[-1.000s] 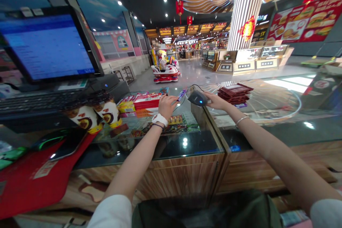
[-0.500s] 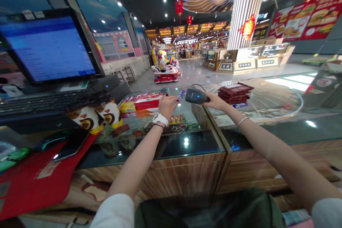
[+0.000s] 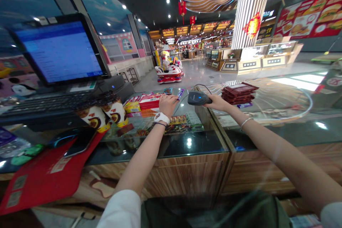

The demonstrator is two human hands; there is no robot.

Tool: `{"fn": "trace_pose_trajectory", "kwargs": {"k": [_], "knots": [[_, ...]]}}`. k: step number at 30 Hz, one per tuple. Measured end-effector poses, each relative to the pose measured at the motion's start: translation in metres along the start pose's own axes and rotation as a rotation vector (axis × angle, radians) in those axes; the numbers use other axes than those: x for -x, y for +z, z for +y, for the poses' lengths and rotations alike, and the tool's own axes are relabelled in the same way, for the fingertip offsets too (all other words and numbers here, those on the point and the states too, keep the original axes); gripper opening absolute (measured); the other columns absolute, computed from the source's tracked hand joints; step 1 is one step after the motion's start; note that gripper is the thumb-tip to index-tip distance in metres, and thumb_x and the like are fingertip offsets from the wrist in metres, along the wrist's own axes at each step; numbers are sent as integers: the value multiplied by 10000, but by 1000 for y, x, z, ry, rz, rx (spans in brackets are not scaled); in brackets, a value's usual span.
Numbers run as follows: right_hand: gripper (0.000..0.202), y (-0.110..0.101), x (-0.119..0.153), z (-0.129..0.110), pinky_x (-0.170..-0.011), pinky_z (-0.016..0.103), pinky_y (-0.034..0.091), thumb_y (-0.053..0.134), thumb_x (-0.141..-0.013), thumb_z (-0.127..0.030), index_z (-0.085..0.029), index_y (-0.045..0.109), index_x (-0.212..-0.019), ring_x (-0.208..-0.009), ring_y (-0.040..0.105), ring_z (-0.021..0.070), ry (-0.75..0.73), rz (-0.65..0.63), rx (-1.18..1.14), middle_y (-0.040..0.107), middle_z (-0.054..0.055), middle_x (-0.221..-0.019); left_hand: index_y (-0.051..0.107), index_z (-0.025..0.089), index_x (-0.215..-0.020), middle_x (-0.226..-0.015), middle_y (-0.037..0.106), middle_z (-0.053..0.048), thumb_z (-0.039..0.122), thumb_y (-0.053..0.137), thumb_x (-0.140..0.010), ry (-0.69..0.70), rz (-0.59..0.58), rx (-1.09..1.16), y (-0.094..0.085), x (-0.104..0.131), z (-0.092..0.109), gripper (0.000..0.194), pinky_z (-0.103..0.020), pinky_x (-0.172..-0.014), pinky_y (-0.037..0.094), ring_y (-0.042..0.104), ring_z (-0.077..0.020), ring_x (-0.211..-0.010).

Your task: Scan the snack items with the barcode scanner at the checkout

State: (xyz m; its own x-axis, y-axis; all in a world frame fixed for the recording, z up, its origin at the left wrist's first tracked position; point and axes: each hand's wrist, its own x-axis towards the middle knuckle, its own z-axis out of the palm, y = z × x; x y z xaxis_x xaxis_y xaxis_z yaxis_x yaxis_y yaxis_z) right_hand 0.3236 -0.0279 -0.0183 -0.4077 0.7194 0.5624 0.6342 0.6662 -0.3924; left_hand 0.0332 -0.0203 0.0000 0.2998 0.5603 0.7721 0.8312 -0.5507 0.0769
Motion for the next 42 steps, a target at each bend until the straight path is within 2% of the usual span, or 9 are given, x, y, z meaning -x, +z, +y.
{"fn": "trace_pose_trajectory", "kwargs": {"k": [7,14,22,26,30,36,42], "knots": [[310,0,0,1,-792,333,535,681,-787,-341,-179,717,-1048,-880,699,259,-20,-8,-15,764,50,-983,760,294,-882,-992,763,-29,298,619,-911,17,8,-4,2,1,-4,144,-474,-1052,391,658,-250,-963],[335,1,-1,5,-812,353,539,681,-777,-327,-171,709,-1072,-897,696,264,-18,-16,-20,759,60,-1000,761,308,-923,-971,771,-21,289,634,-901,26,8,-5,2,0,-3,130,-482,-1048,402,664,-249,-952],[457,-2,-1,12,-958,410,502,686,-779,-296,-203,643,-1225,-1082,640,283,-116,-29,5,690,87,-1190,763,304,-930,-971,774,-18,294,637,-902,35,8,-10,1,1,0,129,-473,-1046,409,664,-244,-948],[523,-4,-2,22,-1003,450,474,674,-748,-230,-215,623,-1268,-1131,604,299,-170,-4,108,655,109,-1198,760,292,-927,-970,773,-26,297,653,-893,30,11,5,0,1,2,112,-477,-1047,406,666,-248,-944],[528,-4,-1,37,-1006,480,465,606,-711,-119,-198,650,-1231,-1129,604,300,-169,25,176,653,126,-1183,757,286,-936,-980,773,-28,302,659,-890,46,14,11,-2,1,4,109,-481,-1054,400,668,-249,-946],[505,-2,5,58,-1030,457,470,525,-708,-34,-187,696,-1158,-1158,622,263,-196,11,63,680,123,-1195,750,301,-924,-976,775,-10,295,667,-888,64,9,15,-1,2,6,91,-473,-1064,396,670,-234,-933],[495,2,7,71,-1042,433,480,548,-671,-10,-172,718,-1106,-1169,642,261,-104,-4,16,704,119,-1207,755,278,-970,-1004,776,-13,287,669,-894,78,-19,4,0,1,10,115,-470,-1082,396,676,-225,-962]]}}
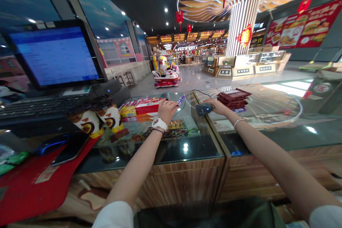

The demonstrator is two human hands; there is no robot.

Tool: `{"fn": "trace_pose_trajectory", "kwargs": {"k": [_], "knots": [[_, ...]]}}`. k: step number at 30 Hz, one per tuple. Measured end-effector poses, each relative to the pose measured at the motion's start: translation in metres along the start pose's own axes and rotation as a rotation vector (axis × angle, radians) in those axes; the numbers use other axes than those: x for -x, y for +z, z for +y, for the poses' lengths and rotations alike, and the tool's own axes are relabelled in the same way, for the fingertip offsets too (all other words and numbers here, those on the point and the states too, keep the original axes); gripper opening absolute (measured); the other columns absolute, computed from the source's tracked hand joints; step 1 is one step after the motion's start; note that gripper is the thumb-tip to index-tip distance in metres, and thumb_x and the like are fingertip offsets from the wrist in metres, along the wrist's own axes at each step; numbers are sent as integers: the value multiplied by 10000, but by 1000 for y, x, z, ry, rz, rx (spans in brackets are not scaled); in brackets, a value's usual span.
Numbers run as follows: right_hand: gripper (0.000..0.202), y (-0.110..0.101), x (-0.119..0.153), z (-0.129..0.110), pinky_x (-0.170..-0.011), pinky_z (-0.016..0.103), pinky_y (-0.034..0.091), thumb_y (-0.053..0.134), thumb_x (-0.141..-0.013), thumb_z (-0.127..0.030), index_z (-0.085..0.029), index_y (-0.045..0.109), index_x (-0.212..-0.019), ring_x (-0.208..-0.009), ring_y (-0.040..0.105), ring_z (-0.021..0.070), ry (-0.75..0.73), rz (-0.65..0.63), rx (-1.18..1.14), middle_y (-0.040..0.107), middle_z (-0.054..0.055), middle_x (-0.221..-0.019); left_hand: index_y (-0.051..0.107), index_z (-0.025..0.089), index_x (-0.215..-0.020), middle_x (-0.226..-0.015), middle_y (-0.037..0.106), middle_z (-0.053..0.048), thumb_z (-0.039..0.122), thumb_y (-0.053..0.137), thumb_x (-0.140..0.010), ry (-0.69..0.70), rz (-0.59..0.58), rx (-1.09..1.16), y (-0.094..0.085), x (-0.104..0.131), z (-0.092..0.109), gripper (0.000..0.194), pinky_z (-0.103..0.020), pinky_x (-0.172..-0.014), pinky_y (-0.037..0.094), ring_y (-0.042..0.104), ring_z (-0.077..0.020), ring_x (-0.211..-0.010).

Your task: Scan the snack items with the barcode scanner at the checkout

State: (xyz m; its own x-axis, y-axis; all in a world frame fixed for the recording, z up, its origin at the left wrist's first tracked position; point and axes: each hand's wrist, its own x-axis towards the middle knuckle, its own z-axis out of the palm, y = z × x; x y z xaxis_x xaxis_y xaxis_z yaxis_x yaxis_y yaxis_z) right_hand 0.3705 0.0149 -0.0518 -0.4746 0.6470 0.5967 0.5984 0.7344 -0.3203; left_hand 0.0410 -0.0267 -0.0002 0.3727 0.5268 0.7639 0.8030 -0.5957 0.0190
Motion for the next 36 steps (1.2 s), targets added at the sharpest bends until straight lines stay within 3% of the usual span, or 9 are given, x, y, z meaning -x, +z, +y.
{"fn": "trace_pose_trajectory", "kwargs": {"k": [4,8,12,14,17,20,26,32,36], "knots": [[535,0,2,4,-1046,425,481,538,-653,11,-158,717,-1128,-1178,644,267,66,-36,18,715,121,-1206,755,267,-984,-1012,775,-14,289,669,-896,3,-17,-23,-1,0,3,125,-457,-1079,401,678,-217,-964],[590,-11,0,-4,-1035,410,493,494,-645,45,-214,736,-1117,-1157,656,252,136,-86,65,716,77,-1219,754,271,-989,-1006,776,-10,293,656,-906,19,-3,-25,-1,1,5,129,-449,-1073,403,678,-211,-952],[647,-21,-10,-31,-1061,442,471,456,-667,44,-225,700,-1203,-1203,614,257,127,64,111,658,85,-1304,749,278,-985,-1012,775,-4,289,634,-921,49,6,-12,-2,1,7,132,-448,-1068,403,674,-204,-952],[609,-18,-18,-52,-1081,464,448,471,-745,-8,-247,645,-1278,-1224,590,255,77,171,95,643,74,-1309,745,278,-991,-1017,773,-4,286,631,-922,72,8,-12,-4,1,9,134,-448,-1066,404,668,-201,-953],[501,-4,-30,-84,-1064,468,455,555,-821,-128,-264,607,-1300,-1199,593,262,48,247,24,642,79,-1276,742,278,-999,-1018,771,-3,275,633,-921,126,15,-43,-9,2,12,134,-450,-1069,403,657,-203,-958],[521,12,-41,-106,-1062,458,453,653,-805,-207,-241,571,-1319,-1227,563,271,52,317,-48,597,109,-1298,740,281,-1013,-1026,768,-8,258,625,-924,195,3,-93,-17,6,14,147,-456,-1074,405,651,-205,-960],[610,48,-70,-125,-991,479,497,798,-697,-278,-231,585,-1267,-1115,611,272,161,282,-304,594,125,-1278,739,295,-1029,-1009,764,-21,275,609,-932,227,-39,-142,-37,21,0,162,-470,-1060,431,655,-208,-952],[638,103,-99,-150,-890,439,553,841,-589,-235,-242,596,-1178,-895,684,205,408,211,-922,688,36,-1010,742,276,-998,-975,766,-23,286,622,-921,197,-69,-186,-52,35,-28,143,-474,-1066,423,655,-217,-941],[734,119,-96,-165,-886,404,556,857,-536,-205,-261,568,-1209,-853,695,183,450,243,-1200,706,-7,-927,736,262,-1011,-992,765,-34,294,605,-934,143,-63,-180,-52,41,-36,156,-462,-1062,422,656,-217,-959]]}}
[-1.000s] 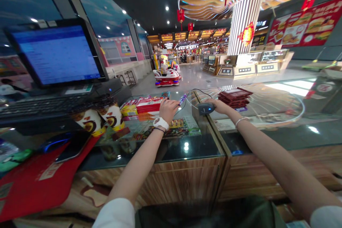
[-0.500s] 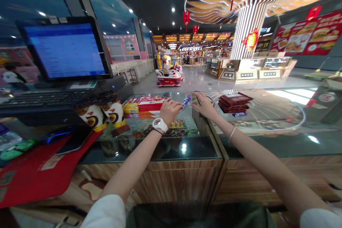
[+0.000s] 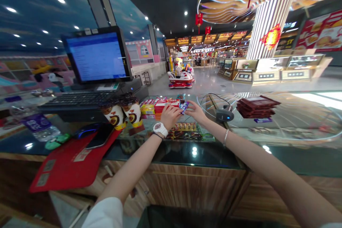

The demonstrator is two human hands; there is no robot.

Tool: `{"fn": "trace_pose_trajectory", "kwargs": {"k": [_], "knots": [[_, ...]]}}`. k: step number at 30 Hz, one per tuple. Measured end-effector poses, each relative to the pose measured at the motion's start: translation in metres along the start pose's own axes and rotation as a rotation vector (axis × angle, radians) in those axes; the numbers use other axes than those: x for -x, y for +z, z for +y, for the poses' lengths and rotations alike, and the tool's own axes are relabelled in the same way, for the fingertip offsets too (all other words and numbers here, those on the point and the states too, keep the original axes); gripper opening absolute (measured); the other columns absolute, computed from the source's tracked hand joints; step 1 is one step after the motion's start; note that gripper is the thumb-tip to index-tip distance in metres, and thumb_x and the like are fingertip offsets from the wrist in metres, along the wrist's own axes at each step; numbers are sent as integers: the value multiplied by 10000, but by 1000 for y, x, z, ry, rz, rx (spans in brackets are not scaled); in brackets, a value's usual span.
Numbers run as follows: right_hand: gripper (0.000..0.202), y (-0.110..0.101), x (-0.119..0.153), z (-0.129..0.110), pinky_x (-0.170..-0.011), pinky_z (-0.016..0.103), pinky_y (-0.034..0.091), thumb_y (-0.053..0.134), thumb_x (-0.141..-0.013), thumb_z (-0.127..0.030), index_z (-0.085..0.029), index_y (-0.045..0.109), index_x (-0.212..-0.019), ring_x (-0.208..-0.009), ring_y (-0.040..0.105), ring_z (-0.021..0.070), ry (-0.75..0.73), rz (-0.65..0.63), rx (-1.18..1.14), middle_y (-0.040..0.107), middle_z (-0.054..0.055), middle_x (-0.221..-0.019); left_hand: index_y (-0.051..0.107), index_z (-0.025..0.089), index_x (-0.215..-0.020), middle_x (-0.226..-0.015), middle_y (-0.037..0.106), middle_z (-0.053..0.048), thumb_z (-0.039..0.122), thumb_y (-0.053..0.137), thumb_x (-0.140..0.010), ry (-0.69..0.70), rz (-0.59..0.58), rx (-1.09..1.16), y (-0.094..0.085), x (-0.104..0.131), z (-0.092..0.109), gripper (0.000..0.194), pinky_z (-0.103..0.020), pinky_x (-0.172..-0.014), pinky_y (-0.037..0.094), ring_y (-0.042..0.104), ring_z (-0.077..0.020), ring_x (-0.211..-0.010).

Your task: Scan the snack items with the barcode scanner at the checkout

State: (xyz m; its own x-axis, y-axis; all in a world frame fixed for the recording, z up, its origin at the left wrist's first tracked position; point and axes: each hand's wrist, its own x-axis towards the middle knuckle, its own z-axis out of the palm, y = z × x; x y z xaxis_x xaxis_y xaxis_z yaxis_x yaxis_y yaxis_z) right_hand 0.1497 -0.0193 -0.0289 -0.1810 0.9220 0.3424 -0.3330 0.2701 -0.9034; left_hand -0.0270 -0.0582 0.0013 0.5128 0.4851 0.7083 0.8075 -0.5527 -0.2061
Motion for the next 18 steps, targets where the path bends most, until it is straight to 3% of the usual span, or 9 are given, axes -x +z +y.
{"fn": "trace_pose_trajectory", "kwargs": {"k": [7,18], "knots": [[734,-4,17,0,-821,346,566,831,-552,-143,-289,559,-1217,-759,684,155,124,49,-249,698,-51,-772,720,260,-1034,-1012,762,-17,251,625,-918,-61,3,79,12,0,10,150,-432,-1028,444,656,-207,-981],[727,-12,10,-7,-772,322,527,676,-562,-196,-308,542,-1268,-730,618,132,41,102,-48,607,-81,-737,707,240,-1066,-1112,729,-48,176,524,-930,-90,-61,59,9,-2,15,237,-464,-1086,414,624,-230,-1079]]}}
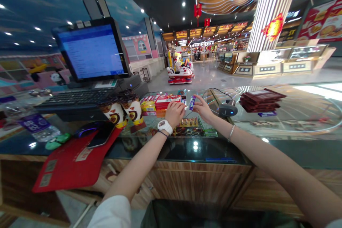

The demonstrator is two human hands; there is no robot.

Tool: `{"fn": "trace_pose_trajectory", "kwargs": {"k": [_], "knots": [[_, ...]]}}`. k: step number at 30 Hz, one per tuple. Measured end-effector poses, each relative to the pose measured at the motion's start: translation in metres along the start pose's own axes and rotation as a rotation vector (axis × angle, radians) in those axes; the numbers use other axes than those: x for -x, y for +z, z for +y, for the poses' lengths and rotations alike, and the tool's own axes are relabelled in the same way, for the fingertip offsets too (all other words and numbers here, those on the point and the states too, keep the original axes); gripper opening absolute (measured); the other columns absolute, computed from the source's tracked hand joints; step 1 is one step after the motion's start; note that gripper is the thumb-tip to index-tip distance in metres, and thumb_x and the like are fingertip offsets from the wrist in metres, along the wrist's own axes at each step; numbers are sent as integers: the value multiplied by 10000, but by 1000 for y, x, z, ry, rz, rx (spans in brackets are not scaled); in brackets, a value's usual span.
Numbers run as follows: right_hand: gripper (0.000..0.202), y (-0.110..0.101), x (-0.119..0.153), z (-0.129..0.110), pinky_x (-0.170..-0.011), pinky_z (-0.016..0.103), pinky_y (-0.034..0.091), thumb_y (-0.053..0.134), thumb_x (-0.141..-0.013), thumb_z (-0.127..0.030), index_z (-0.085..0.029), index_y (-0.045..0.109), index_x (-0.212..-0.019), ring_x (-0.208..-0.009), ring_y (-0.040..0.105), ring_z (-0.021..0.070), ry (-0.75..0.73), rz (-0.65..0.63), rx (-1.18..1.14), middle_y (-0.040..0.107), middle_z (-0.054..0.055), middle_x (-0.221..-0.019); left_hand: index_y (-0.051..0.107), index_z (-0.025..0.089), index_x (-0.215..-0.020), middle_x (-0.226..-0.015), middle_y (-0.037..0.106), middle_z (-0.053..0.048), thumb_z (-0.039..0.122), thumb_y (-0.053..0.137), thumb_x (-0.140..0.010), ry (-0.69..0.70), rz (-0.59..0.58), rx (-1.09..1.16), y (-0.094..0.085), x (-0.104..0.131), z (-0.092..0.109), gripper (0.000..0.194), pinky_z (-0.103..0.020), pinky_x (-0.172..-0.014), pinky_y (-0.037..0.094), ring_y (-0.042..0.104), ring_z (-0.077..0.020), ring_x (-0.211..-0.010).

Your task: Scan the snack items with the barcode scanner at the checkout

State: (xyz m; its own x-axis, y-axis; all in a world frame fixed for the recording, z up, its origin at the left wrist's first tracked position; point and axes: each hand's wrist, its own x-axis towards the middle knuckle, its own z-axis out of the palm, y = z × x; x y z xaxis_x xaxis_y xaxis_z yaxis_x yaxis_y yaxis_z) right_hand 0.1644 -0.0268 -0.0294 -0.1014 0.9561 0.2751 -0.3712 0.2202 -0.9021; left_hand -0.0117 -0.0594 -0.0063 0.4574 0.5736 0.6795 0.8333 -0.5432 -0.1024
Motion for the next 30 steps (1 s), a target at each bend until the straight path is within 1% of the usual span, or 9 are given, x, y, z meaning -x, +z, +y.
{"fn": "trace_pose_trajectory", "kwargs": {"k": [3,6,10,13,18,22,25,27,30], "knots": [[715,-7,-6,-1,-734,317,519,634,-560,-224,-313,543,-1264,-700,590,127,-31,2,54,571,-88,-722,688,214,-1131,-1215,690,-88,188,515,-925,-11,-14,-42,-1,-4,-2,271,-522,-1162,338,580,-263,-1189],[726,-12,-10,1,-722,315,510,628,-545,-217,-312,536,-1259,-697,594,133,-23,-5,59,583,-83,-736,666,163,-1187,-1310,644,-127,215,519,-918,-30,-23,-82,0,-14,-6,311,-570,-1208,244,526,-301,-1279],[745,-14,-11,4,-718,312,507,630,-522,-176,-290,523,-1250,-688,600,137,26,26,37,607,-74,-748,657,147,-1227,-1381,603,-134,273,555,-897,-31,-49,-107,5,-29,-8,368,-638,-1210,171,457,-344,-1362],[715,-15,-10,6,-731,324,516,617,-529,-153,-283,523,-1227,-696,605,145,46,54,49,601,-73,-740,682,155,-1198,-1404,585,-138,346,581,-893,-11,-73,-132,13,-34,-6,373,-671,-1199,150,418,-370,-1396],[679,-16,-6,7,-744,329,518,605,-547,-132,-288,517,-1203,-722,614,156,54,41,47,608,-64,-748,700,148,-1156,-1424,562,-160,320,611,-886,9,-105,-169,20,-26,0,331,-665,-1192,177,399,-374,-1412],[653,-17,-6,7,-712,320,524,597,-557,-134,-302,523,-1184,-702,610,150,45,37,72,590,-74,-730,706,184,-1107,-1406,581,-134,229,659,-853,25,-107,-136,16,-17,3,262,-646,-1200,185,409,-354,-1407],[656,-18,-6,7,-692,313,527,595,-563,-142,-303,523,-1196,-699,613,149,28,35,95,591,-73,-737,709,216,-1069,-1332,631,-113,176,662,-845,14,-74,-96,11,-15,3,233,-626,-1199,209,453,-330,-1369],[667,-19,-7,6,-683,305,522,592,-568,-155,-304,517,-1215,-687,608,142,1,46,99,596,-75,-748,711,234,-1042,-1238,673,-96,193,641,-871,-22,-23,-74,8,-16,2,189,-586,-1181,272,527,-306,-1282],[618,-20,-9,2,-654,282,495,604,-576,-189,-296,532,-1181,-651,574,125,-55,80,104,593,-84,-745,700,236,-1016,-1091,710,-81,271,598,-922,-128,60,19,3,-21,0,143,-499,-1059,431,616,-277,-1109]]}}
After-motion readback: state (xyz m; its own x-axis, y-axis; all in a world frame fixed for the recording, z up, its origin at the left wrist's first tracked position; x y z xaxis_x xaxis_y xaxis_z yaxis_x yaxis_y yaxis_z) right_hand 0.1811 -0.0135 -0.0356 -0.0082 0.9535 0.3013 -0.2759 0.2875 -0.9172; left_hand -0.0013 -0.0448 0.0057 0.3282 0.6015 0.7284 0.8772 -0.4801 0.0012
